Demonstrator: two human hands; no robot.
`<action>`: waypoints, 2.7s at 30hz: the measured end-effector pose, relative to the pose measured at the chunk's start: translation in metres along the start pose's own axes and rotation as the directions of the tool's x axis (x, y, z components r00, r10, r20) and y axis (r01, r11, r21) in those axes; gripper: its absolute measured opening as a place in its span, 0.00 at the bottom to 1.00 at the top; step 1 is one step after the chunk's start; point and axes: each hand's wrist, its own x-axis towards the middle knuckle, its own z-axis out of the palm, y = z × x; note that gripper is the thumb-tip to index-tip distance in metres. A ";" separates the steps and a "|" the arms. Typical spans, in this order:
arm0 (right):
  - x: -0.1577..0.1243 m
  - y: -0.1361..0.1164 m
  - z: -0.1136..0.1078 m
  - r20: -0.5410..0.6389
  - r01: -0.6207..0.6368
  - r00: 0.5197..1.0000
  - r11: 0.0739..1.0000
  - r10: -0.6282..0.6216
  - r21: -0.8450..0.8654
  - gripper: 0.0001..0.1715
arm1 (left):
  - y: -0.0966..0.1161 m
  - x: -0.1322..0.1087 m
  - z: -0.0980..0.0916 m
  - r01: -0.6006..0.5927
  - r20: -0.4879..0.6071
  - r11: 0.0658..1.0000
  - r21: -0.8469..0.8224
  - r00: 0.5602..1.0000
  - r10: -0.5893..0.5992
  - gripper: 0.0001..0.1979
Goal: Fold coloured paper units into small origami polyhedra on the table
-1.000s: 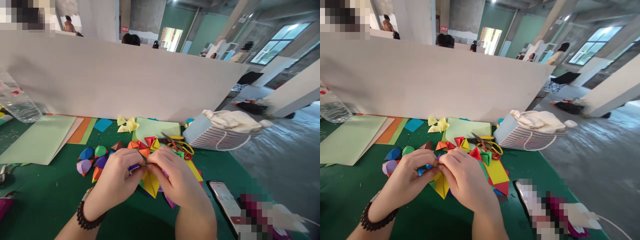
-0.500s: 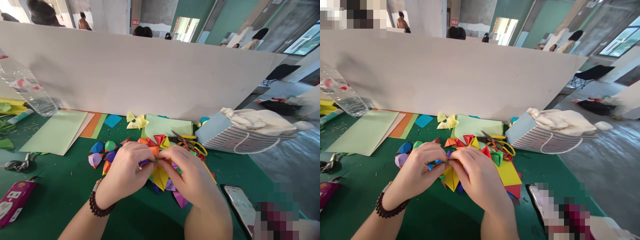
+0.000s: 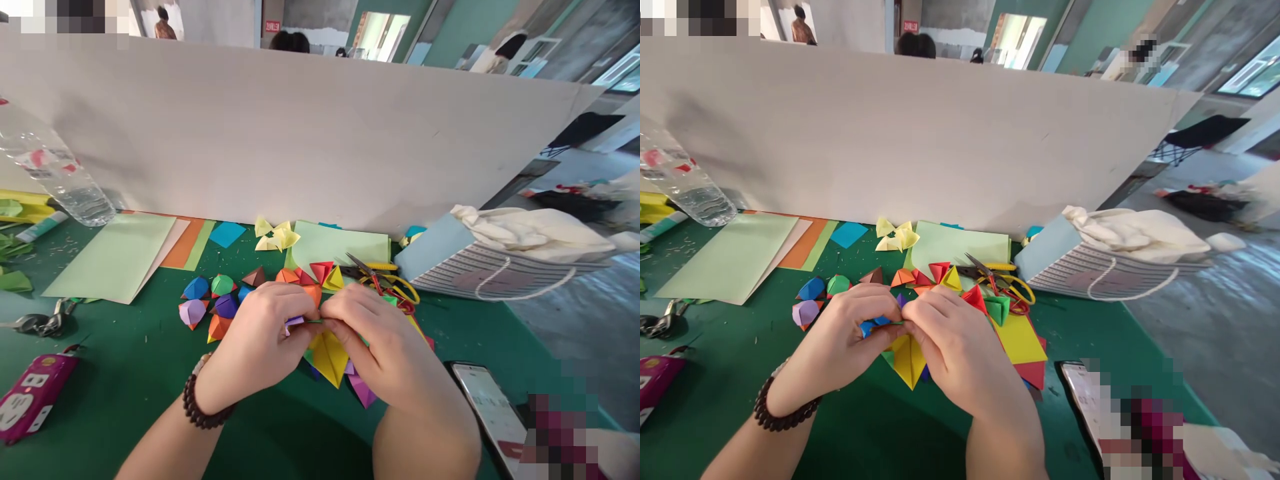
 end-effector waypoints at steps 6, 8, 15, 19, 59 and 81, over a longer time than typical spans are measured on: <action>0.001 -0.002 0.001 -0.102 -0.053 0.993 0.999 0.054 0.010 0.07 | -0.001 0.001 -0.003 0.052 -0.043 0.998 -0.019 0.998 -0.052 0.07; 0.001 -0.001 0.004 -0.107 -0.100 0.989 0.995 0.100 0.010 0.06 | -0.003 0.000 -0.004 0.072 -0.069 0.997 0.027 0.995 -0.070 0.06; 0.003 -0.003 0.008 -0.110 -0.043 0.994 0.976 0.020 -0.212 0.10 | -0.006 0.001 -0.001 0.013 -0.098 0.990 0.141 0.995 0.001 0.08; 0.003 -0.005 0.003 -0.108 0.048 0.991 0.964 -0.079 -0.260 0.10 | -0.004 0.000 -0.001 -0.010 -0.083 0.995 0.102 0.996 0.018 0.07; 0.005 0.001 0.008 -0.169 -0.127 0.982 0.959 0.085 -0.254 0.10 | -0.012 0.009 0.008 0.125 -0.054 0.992 -0.032 0.990 -0.127 0.04; 0.008 0.010 0.014 -0.019 -0.341 0.939 0.918 0.344 -0.202 0.08 | -0.020 0.004 -0.006 0.157 0.046 0.958 0.239 0.984 -0.173 0.02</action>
